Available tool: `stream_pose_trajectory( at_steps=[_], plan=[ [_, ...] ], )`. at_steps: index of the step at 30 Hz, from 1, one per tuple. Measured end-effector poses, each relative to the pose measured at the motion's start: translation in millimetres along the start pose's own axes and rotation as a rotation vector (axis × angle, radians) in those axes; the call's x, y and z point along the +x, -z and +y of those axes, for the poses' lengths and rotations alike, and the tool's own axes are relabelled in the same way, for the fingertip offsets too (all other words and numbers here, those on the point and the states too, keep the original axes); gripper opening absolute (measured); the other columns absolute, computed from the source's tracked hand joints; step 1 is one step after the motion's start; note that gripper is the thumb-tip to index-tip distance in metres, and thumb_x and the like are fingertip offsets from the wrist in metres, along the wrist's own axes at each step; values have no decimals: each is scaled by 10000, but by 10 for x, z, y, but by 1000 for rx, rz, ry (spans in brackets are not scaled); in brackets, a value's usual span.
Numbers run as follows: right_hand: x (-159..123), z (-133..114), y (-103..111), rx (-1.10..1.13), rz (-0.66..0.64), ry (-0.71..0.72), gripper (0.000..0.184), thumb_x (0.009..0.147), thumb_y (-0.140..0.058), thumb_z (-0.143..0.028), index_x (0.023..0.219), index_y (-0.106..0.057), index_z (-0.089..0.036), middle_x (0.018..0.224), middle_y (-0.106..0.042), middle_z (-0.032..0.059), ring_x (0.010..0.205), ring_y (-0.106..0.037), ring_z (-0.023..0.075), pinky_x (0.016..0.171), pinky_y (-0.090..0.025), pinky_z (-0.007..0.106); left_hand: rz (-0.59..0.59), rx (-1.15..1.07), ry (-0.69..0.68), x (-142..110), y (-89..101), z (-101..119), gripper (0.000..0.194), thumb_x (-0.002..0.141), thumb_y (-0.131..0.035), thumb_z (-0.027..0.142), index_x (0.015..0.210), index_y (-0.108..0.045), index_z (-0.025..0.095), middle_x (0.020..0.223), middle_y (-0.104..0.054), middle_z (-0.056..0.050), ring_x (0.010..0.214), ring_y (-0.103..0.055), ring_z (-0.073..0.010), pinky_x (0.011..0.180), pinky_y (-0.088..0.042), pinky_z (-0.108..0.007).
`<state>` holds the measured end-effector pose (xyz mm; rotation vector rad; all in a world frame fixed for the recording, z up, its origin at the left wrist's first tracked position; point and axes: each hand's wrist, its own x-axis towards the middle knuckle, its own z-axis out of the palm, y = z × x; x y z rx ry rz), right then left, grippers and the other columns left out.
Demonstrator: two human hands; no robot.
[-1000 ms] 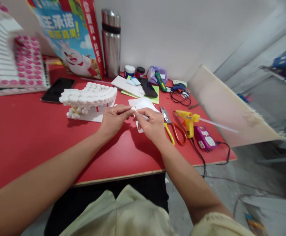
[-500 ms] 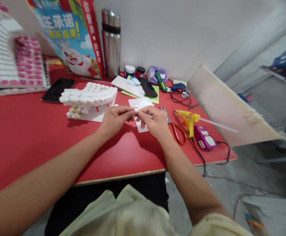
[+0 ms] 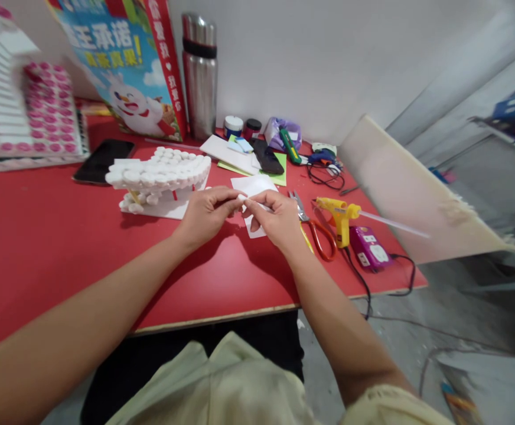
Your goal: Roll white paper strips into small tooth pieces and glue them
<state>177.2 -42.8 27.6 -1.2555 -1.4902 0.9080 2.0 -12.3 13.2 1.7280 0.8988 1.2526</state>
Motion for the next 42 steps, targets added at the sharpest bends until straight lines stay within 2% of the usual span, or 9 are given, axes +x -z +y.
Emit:
stream_pose_trajectory(
  at_steps=[8, 10, 13, 16, 21, 27, 31, 37, 42],
  plan=[
    [-64, 62, -59, -327, 116, 281, 227, 955, -634, -381, 801, -642, -215, 670, -690, 12, 621, -641, 156, 633, -487, 279, 105, -87, 30, -33, -118, -41, 145, 839, -730, 271, 765, -809, 174, 665, -708, -17, 626, -623, -150, 628, -510, -266],
    [-66, 41, -59, -305, 89, 268, 239, 961, -643, -409, 830, -662, -211, 680, -696, 15, 610, -641, 153, 628, -490, 278, 97, -125, 66, -25, -106, -57, 146, 830, -741, 291, 781, -814, 174, 684, -726, -24, 631, -635, -156, 633, -526, -271],
    [-15, -23, -24, -27, -16, 17, 342, 971, -644, -514, 872, -682, -189, 667, -700, 26, 527, -635, 149, 550, -506, 269, 50, -144, 84, -1, -61, -71, 186, 862, -733, 331, 881, -832, 173, 714, -736, -29, 646, -635, -153, 645, -526, -269],
    [88, -70, 57, 385, -160, -376, 503, 1066, -420, -584, 1008, -682, -159, 730, -749, 79, 546, -699, 183, 535, -575, 294, 10, -135, 71, 22, -14, -73, 223, 884, -726, 364, 932, -832, 173, 766, -754, -39, 670, -628, -153, 666, -523, -271],
    [181, -67, 161, 747, -412, -655, 469, 1139, -221, -377, 1182, -635, -161, 788, -770, 71, 620, -742, 174, 588, -647, 309, -10, -72, 37, 34, 14, -90, 227, 889, -714, 360, 940, -824, 168, 859, -790, -62, 737, -658, -176, 735, -537, -295],
    [116, -39, 120, 806, -355, -595, 203, 1036, -619, -354, 1038, -668, -158, 623, -597, -54, 453, -510, 84, 502, -609, 250, -34, -35, 22, 33, 11, -82, 204, 890, -703, 337, 921, -826, 177, 802, -760, -45, 716, -641, -168, 739, -519, -293],
    [92, -16, 109, 712, -284, -521, 359, 761, -912, -379, 977, -732, -156, 691, -661, -22, 551, -583, 113, 471, -577, 243, -26, -66, 87, 33, 13, -47, 219, 879, -710, 350, 893, -824, 164, 756, -732, -34, 673, -600, -152, 694, -507, -279],
    [98, 18, 97, 615, -279, -427, 525, 685, -939, -339, 1146, -744, -183, 807, -742, -14, 563, -616, 105, 504, -560, 247, -15, -154, 176, 29, 10, -22, 242, 818, -786, 398, 858, -827, 163, 735, -724, -35, 676, -594, -154, 664, -507, -274],
    [110, 87, 91, 407, -212, -296, 465, 705, -908, -423, 1028, -669, -188, 761, -742, -19, 510, -619, 114, 473, -486, 242, 0, -245, 237, 23, -17, 13, 244, 764, -831, 401, 795, -813, 160, 711, -705, -28, 616, -509, -117, 599, -429, -256]
  ],
)
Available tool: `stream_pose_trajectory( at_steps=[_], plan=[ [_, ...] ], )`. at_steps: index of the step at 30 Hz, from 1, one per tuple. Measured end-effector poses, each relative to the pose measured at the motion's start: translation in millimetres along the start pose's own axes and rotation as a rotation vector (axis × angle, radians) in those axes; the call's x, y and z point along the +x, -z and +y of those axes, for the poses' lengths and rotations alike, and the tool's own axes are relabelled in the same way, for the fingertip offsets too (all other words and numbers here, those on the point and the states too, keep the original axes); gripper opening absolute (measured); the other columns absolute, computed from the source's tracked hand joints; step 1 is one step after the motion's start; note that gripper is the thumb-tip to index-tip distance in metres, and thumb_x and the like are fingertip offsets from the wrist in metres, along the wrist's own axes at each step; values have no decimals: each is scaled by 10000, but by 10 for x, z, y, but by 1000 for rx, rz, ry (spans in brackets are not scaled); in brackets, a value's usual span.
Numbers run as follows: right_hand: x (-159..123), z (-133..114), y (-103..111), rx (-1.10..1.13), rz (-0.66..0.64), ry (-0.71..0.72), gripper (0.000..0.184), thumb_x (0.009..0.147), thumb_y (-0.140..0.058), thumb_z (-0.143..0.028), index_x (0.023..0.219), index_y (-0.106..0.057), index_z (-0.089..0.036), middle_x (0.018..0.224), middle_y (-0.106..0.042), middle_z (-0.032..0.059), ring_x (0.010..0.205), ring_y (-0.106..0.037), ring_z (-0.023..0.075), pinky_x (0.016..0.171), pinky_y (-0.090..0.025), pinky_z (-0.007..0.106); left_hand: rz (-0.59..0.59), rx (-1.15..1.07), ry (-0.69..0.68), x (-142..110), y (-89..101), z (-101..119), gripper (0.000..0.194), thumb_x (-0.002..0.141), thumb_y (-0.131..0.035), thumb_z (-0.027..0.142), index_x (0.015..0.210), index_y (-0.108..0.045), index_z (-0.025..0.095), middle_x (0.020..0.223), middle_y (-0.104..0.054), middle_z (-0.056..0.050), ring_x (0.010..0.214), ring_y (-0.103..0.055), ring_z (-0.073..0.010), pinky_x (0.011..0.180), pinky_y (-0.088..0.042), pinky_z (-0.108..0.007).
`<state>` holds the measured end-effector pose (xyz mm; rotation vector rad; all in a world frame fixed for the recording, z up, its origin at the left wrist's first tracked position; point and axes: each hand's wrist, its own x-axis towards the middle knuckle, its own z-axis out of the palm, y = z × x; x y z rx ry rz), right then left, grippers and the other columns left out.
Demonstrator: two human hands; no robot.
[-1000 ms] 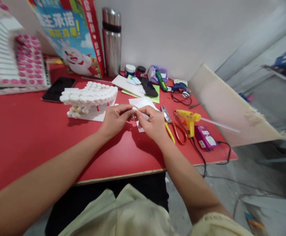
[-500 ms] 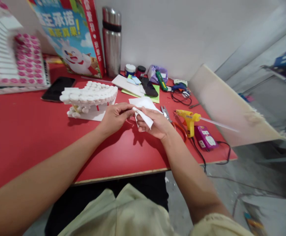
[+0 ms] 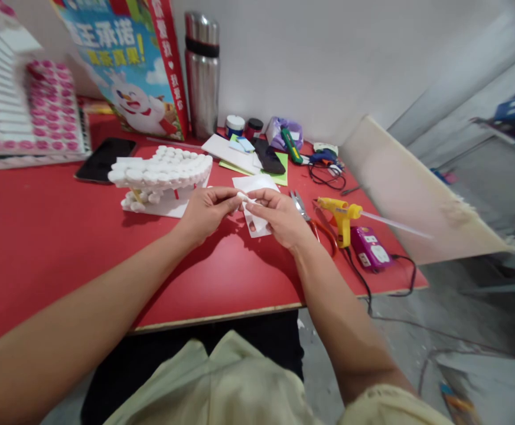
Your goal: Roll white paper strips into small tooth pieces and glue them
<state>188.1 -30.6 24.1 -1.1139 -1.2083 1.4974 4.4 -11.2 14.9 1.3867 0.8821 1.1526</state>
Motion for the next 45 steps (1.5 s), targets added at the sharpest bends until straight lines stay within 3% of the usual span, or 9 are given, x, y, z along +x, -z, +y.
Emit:
stream_pose_trajectory(
  at_steps=[4, 10, 16, 22, 25, 29, 34, 38, 45],
  plan=[
    [-1, 39, -16, -237, 129, 150, 309, 785, -825, -455, 834, -670, -193, 644, -654, -34, 511, -555, 114, 475, -410, 239, 32, 4, 3, -1, -28, -31, 226, 774, -812, 389, 757, -804, 163, 653, -655, -19, 584, -437, -111, 548, -370, -253],
    [-46, 63, -166, -532, 337, 393, 206, 848, -738, -362, 742, -657, -205, 665, -640, -17, 606, -520, 127, 580, -412, 263, 114, 116, -95, -26, -82, -91, 161, 838, -742, 323, 805, -815, 183, 705, -695, -15, 649, -552, -149, 632, -473, -281],
    [-93, 46, -222, -628, 351, 490, 201, 903, -670, -382, 794, -677, -213, 707, -658, -2, 625, -533, 143, 612, -428, 278, 189, 287, -306, -83, -131, -48, 195, 916, -687, 295, 819, -833, 209, 691, -704, -18, 649, -597, -165, 732, -518, -322],
    [-111, 26, -195, -604, 355, 505, 189, 921, -658, -355, 807, -682, -206, 714, -652, -4, 629, -526, 141, 631, -432, 281, 146, 359, -446, -116, -139, -76, 255, 979, -627, 312, 1042, -853, 212, 744, -726, -39, 683, -630, -159, 746, -524, -311],
    [-114, -19, -126, -593, 327, 495, 182, 901, -677, -346, 784, -680, -207, 689, -624, -14, 606, -492, 134, 601, -404, 276, 79, 239, -370, -104, -108, -57, 251, 955, -674, 357, 1053, -856, 214, 760, -751, -40, 624, -628, -139, 660, -538, -286],
    [-121, -90, -10, -605, 191, 461, 187, 889, -705, -361, 788, -714, -204, 679, -626, -16, 585, -460, 124, 570, -367, 270, -1, -5, -54, -54, -13, 12, 336, 770, -879, 454, 930, -866, 159, 642, -733, -44, 540, -644, -146, 556, -546, -275],
    [-136, -126, 32, -570, 83, 457, 199, 910, -713, -380, 822, -752, -206, 810, -737, 18, 708, -577, 151, 664, -439, 287, -169, -228, 203, -7, 78, 23, 417, 662, -961, 439, 944, -864, 147, 665, -744, -64, 569, -675, -161, 528, -557, -272],
    [-128, -98, 16, -543, 97, 434, 186, 892, -729, -360, 801, -755, -200, 770, -733, 9, 665, -561, 137, 637, -436, 277, -165, -215, 185, 2, 86, -23, 432, 654, -962, 446, 951, -864, 148, 679, -748, -62, 544, -623, -128, 535, -543, -265],
    [-59, -13, -9, -432, 179, 292, 244, 824, -754, -432, 755, -709, -202, 578, -589, -43, 449, -403, 91, 432, -301, 246, -55, 75, -68, -16, 63, 18, 231, 768, -858, 374, 874, -863, 169, 700, -737, -38, 578, -578, -125, 590, -493, -268]
  ],
)
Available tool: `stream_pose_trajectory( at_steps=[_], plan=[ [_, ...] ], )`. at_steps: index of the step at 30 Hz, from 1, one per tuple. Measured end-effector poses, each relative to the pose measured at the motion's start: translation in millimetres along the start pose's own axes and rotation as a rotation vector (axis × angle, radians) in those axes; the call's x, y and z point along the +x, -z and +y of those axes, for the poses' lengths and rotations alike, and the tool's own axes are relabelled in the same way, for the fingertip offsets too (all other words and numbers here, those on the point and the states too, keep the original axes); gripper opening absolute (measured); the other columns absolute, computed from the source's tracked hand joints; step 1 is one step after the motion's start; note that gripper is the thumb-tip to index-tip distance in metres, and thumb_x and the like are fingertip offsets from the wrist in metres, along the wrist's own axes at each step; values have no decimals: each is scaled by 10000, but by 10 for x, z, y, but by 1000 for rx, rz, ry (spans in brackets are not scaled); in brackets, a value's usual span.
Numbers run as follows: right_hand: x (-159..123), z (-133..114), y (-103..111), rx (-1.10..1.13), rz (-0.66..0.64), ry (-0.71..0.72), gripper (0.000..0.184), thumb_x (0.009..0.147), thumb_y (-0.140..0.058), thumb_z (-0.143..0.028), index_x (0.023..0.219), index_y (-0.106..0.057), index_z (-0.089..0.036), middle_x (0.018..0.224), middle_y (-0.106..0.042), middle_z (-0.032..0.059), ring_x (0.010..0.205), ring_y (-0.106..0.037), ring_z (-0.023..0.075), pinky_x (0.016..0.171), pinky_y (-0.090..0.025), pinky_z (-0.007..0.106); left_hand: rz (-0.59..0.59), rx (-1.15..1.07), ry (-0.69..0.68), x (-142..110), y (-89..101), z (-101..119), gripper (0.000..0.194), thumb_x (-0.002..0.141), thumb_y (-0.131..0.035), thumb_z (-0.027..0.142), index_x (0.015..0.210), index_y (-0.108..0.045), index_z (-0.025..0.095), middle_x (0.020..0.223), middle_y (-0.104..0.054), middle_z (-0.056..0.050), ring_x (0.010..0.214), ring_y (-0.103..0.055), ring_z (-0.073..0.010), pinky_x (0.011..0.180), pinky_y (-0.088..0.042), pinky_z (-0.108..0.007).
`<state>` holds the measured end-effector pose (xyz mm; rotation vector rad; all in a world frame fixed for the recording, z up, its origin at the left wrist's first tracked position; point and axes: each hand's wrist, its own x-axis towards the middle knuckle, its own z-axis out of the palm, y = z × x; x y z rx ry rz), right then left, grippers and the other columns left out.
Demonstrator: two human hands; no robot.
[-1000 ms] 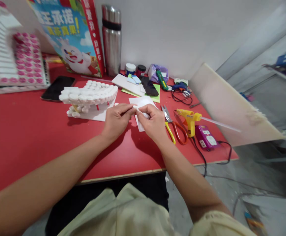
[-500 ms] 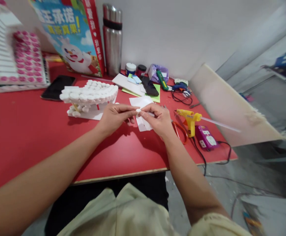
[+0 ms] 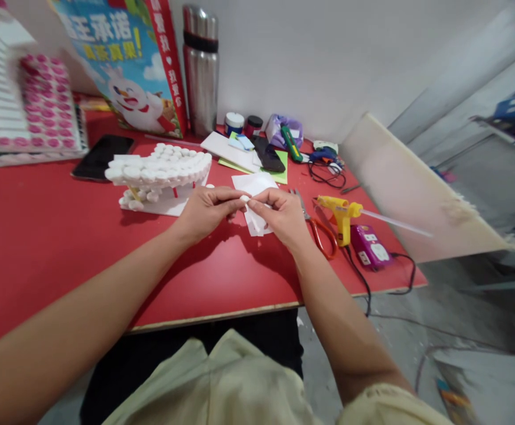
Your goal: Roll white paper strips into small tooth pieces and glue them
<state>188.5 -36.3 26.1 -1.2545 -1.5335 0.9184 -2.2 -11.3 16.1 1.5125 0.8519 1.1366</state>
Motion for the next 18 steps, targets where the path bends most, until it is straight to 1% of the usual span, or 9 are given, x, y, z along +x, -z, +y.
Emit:
stream_pose_trajectory(
  at_steps=[2, 5, 7, 9, 11, 13, 14, 16, 18],
  plan=[
    [-6, -11, -19, -13, 16, 7, 242, 830, -744, -429, 760, -697, -203, 593, -593, -40, 454, -410, 93, 432, -315, 248, 19, 59, -64, -10, -20, 10, 186, 818, -800, 337, 879, -861, 173, 696, -725, -33, 577, -571, -127, 593, -482, -270],
    [-32, -40, -58, -83, 53, 88, 206, 857, -705, -373, 748, -664, -204, 617, -599, -33, 505, -441, 99, 492, -361, 252, 52, 125, -150, -22, -70, -4, 163, 860, -736, 288, 872, -855, 177, 697, -713, -25, 576, -571, -124, 602, -477, -267],
    [-47, -46, -88, -133, 109, 156, 195, 857, -691, -334, 725, -628, -205, 629, -598, -32, 545, -466, 102, 545, -391, 257, 80, 127, -180, -20, -104, -20, 172, 868, -718, 291, 851, -848, 179, 697, -710, -21, 571, -572, -122, 597, -474, -263],
    [-46, -37, -110, -157, 153, 177, 208, 850, -702, -336, 717, -612, -204, 640, -598, -31, 578, -494, 108, 578, -408, 259, 93, 109, -168, -8, -124, -27, 186, 861, -721, 317, 835, -839, 176, 689, -705, -19, 570, -571, -127, 587, -474, -262],
    [-29, -24, -115, -96, 137, 122, 251, 845, -734, -396, 731, -620, -203, 641, -599, -32, 572, -504, 108, 554, -400, 253, 81, 86, -124, 10, -119, -17, 198, 848, -732, 335, 840, -833, 166, 683, -706, -21, 566, -565, -129, 582, -476, -263],
    [-2, -18, -101, 63, 86, 11, 338, 853, -749, -509, 767, -632, -205, 634, -601, -33, 542, -524, 109, 513, -402, 246, 60, 64, -93, 25, -93, 3, 202, 840, -739, 338, 857, -830, 158, 680, -705, -22, 564, -557, -126, 584, -478, -261],
    [10, -19, -89, 159, 58, -55, 387, 852, -748, -572, 791, -630, -209, 636, -611, -33, 531, -551, 114, 502, -421, 245, 53, 54, -89, 30, -76, 13, 199, 838, -741, 335, 861, -828, 157, 683, -707, -21, 564, -553, -124, 586, -478, -260],
    [26, -27, -64, 326, -2, -177, 461, 824, -761, -656, 858, -618, -220, 679, -665, -23, 552, -641, 141, 515, -497, 259, 53, 46, -97, 36, -42, 27, 185, 841, -741, 324, 863, -823, 160, 696, -710, -19, 571, -553, -121, 592, -477, -257],
    [26, -33, -48, 408, -81, -269, 500, 768, -824, -650, 931, -609, -229, 770, -737, -1, 615, -724, 177, 549, -571, 285, 59, 48, -102, 37, -17, 30, 176, 849, -738, 319, 863, -819, 164, 689, -700, -13, 577, -558, -121, 598, -475, -258]
  ],
)
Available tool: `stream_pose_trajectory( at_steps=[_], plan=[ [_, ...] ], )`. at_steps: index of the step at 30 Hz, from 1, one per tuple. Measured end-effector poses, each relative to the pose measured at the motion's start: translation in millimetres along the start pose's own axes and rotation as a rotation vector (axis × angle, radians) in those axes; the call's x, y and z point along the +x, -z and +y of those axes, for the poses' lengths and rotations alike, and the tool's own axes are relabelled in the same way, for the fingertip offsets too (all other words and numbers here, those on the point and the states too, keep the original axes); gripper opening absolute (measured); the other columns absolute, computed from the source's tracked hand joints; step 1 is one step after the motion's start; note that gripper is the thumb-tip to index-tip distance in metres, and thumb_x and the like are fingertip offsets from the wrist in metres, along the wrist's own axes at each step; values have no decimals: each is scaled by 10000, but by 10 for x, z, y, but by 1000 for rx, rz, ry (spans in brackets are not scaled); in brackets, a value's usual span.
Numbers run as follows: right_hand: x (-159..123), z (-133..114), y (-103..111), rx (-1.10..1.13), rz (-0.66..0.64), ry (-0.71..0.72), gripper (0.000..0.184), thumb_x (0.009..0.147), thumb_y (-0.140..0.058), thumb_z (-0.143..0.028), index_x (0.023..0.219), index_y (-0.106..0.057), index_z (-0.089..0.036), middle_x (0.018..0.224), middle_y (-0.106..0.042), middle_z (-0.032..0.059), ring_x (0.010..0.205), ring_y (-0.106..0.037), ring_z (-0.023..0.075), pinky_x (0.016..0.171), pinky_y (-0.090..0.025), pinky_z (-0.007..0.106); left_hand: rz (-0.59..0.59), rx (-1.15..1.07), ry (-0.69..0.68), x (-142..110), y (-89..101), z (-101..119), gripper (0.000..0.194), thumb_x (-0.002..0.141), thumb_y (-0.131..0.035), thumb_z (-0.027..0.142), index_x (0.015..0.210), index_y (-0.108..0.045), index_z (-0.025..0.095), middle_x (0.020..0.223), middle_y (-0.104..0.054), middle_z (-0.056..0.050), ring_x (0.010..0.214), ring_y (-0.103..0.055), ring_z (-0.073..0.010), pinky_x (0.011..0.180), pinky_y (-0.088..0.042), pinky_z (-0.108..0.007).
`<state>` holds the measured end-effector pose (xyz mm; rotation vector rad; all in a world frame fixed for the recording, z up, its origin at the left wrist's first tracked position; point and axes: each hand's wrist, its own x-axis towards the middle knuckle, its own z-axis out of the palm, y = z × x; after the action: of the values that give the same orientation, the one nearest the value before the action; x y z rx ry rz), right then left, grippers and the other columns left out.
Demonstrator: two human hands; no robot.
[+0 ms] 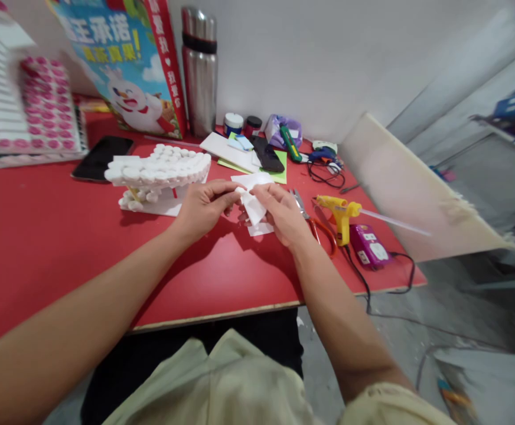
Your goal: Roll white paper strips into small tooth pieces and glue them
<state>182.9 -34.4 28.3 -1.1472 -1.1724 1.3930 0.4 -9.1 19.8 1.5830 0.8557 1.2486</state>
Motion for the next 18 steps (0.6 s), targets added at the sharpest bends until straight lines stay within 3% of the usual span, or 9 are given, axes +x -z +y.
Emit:
stream_pose_trajectory(
  at_steps=[3, 6, 13, 15, 18],
  plan=[
    [-14, 12, -2, -27, -46, -32, 488, 736, -891, -539, 993, -614, -231, 829, -782, 5, 631, -754, 180, 542, -595, 275, -3, 1, 6, -1, 16, -8, 176, 851, -737, 323, 862, -816, 167, 677, -689, -11, 582, -564, -126, 604, -472, -263],
    [-26, 36, -26, -101, -1, 78, 383, 777, -863, -478, 926, -631, -212, 735, -753, -20, 543, -706, 140, 504, -564, 240, -21, 18, 29, -6, 9, -14, 187, 848, -747, 335, 871, -815, 163, 700, -704, -22, 591, -559, -129, 605, -465, -266],
    [-85, 40, -120, -456, 270, 272, 243, 840, -790, -352, 775, -604, -210, 511, -603, -72, 367, -547, 90, 394, -421, 193, 28, 20, 12, -23, -86, -18, 191, 844, -741, 331, 845, -815, 155, 666, -678, -14, 565, -530, -122, 579, -447, -264],
    [-83, 24, -123, -376, 234, 234, 268, 833, -810, -374, 792, -604, -208, 529, -620, -63, 384, -570, 99, 408, -447, 195, 27, -10, 31, -18, -83, -21, 201, 835, -759, 349, 840, -818, 157, 666, -679, -15, 570, -530, -123, 582, -456, -266],
    [-38, -31, -82, -30, 46, 11, 358, 906, -733, -540, 934, -618, -202, 703, -746, 9, 526, -703, 158, 514, -589, 258, 13, -86, 80, -6, -37, -33, 218, 812, -795, 367, 854, -824, 155, 692, -703, -28, 595, -551, -131, 602, -480, -278]
  ],
)
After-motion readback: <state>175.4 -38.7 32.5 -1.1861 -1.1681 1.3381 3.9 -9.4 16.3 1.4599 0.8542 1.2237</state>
